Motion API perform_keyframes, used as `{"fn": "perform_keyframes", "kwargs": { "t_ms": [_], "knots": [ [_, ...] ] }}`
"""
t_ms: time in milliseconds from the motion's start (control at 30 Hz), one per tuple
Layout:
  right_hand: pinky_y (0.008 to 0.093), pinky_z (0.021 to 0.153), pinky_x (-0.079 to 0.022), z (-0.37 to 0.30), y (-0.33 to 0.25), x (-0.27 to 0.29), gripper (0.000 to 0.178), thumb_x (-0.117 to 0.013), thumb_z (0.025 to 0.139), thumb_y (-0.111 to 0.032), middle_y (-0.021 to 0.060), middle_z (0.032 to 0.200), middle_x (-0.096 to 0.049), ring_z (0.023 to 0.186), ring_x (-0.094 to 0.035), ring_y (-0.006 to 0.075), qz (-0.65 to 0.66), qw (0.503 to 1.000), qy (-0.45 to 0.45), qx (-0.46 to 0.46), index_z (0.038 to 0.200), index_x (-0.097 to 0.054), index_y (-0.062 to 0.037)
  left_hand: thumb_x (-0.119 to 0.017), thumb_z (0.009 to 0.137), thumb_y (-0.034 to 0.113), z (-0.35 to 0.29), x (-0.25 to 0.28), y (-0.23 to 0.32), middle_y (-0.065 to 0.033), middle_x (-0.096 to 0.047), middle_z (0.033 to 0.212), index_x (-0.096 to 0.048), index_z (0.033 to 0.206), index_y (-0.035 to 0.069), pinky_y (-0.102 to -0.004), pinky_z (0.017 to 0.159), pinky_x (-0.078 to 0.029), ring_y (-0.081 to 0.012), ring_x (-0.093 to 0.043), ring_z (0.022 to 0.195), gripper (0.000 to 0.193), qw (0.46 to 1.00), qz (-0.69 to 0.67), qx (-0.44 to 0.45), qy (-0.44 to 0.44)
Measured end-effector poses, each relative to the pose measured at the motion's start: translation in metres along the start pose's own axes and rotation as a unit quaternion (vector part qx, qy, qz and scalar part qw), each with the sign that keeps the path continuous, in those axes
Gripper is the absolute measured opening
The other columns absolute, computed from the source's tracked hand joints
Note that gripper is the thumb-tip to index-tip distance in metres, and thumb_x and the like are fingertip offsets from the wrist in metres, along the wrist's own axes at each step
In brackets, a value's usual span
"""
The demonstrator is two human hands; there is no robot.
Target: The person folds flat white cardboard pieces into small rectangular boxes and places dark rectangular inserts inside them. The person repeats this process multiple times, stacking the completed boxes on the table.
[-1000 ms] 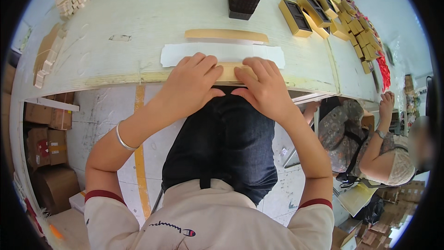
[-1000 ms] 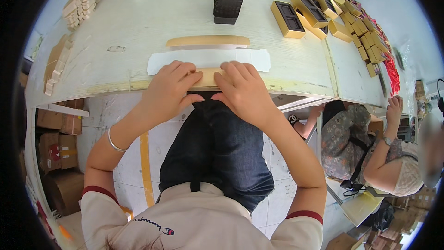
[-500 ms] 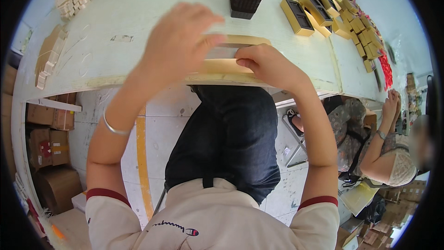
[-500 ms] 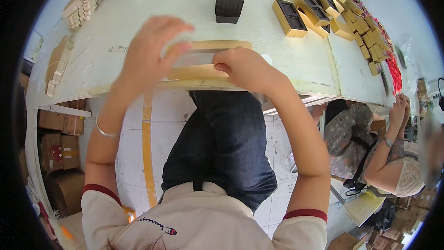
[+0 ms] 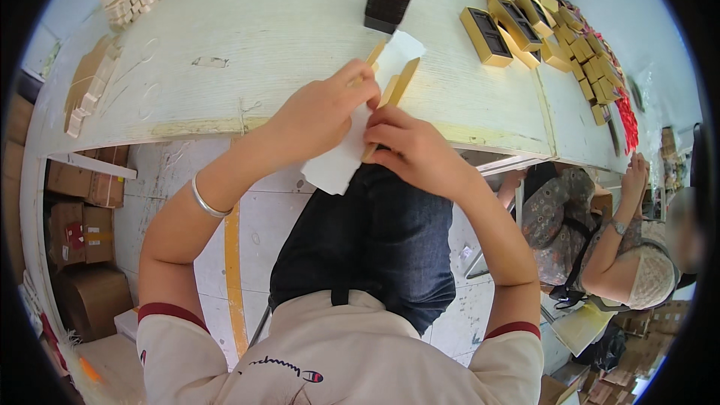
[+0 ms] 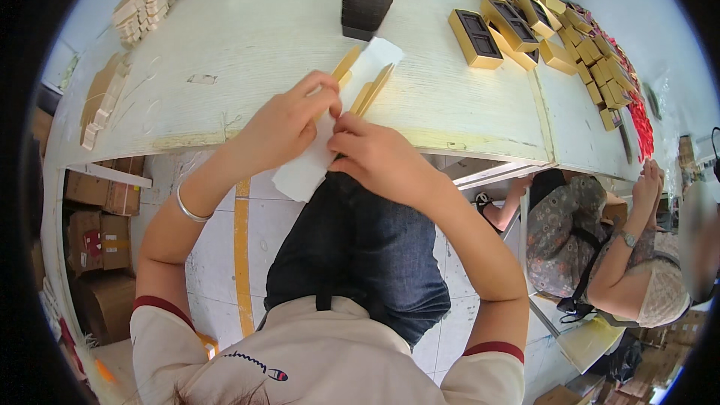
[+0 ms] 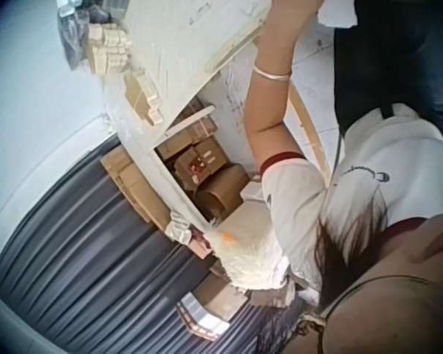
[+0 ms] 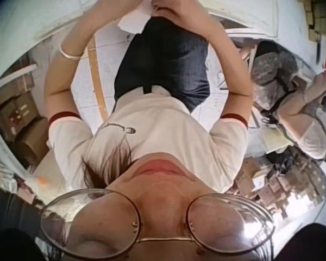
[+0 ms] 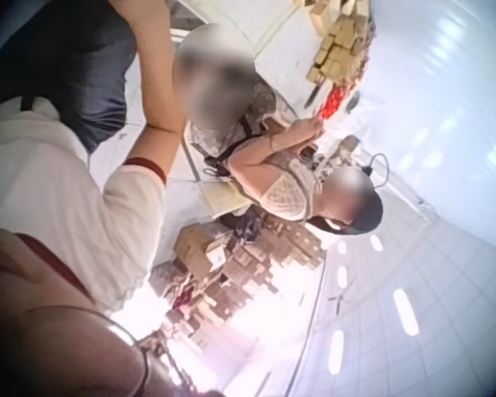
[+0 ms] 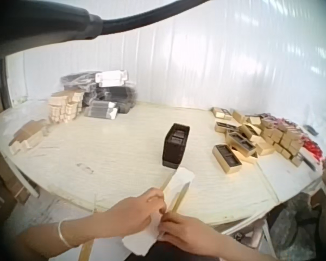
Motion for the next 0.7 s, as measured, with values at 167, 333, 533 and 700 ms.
{"fn": "perform_keyframes", "kwargs": {
  "t_ms": [167,333,533,700],
  "knots": [
    [0.0296,0.066,-0.047,-0.012,0.011,0.002,0.012,-0.071,0.078,-0.001,0.0087,0.092,-0.055,0.075,-0.056,0.0198,0.068,0.994,0.017,-0.083,0.084,-0.06,0.0007,-0.059,0.078,-0.005,-0.009,-0.003,-0.006,-0.0078,-0.058,0.103,-0.057,0.1,0.005,-0.0294,0.066,-0.047,-0.0187,-0.058,0.076,0.024,0.986,-0.114,0.05,-0.111],
    [0.0306,0.063,-0.045,-0.004,0.01,0.003,0.016,-0.067,0.08,0.001,0.011,0.084,-0.055,0.07,-0.055,0.023,0.046,0.985,0.031,-0.163,0.09,-0.054,-0.0005,-0.069,0.078,0.002,-0.019,0.003,-0.003,-0.0018,-0.064,0.097,-0.06,0.103,0.004,-0.0261,0.07,-0.05,-0.0157,-0.059,0.076,0.027,0.97,-0.211,-0.011,-0.121],
    [0.0396,0.069,-0.048,-0.001,0.008,0.002,0.031,-0.061,0.08,0.004,0.0189,0.087,-0.056,0.077,-0.059,0.0374,0.059,0.982,0.03,-0.178,0.103,-0.042,-0.0018,-0.074,0.076,0.009,-0.004,-0.009,0.003,-0.01,-0.065,0.091,-0.057,0.101,0.003,-0.0321,0.069,-0.05,-0.0248,-0.063,0.076,0.031,0.981,-0.139,0.064,-0.123],
    [0.0318,0.073,-0.05,-0.001,0.005,0.0,0.042,-0.061,0.08,0.007,0.0155,0.095,-0.058,0.083,-0.061,0.0274,0.051,0.982,0.087,-0.162,0.117,-0.044,-0.0025,-0.071,0.079,0.011,-0.002,-0.02,0.008,-0.0104,-0.064,0.09,-0.062,0.091,0.003,-0.0339,0.067,-0.05,-0.0267,-0.063,0.077,0.018,0.991,-0.134,-0.014,0.008]
  ]
}}
Point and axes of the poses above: each hand's wrist, its own z-axis towards the middle knuckle, its own x-axis out of the back of the hand, y = z × x, the point moved 5 cm from there along z, towards the middle knuckle
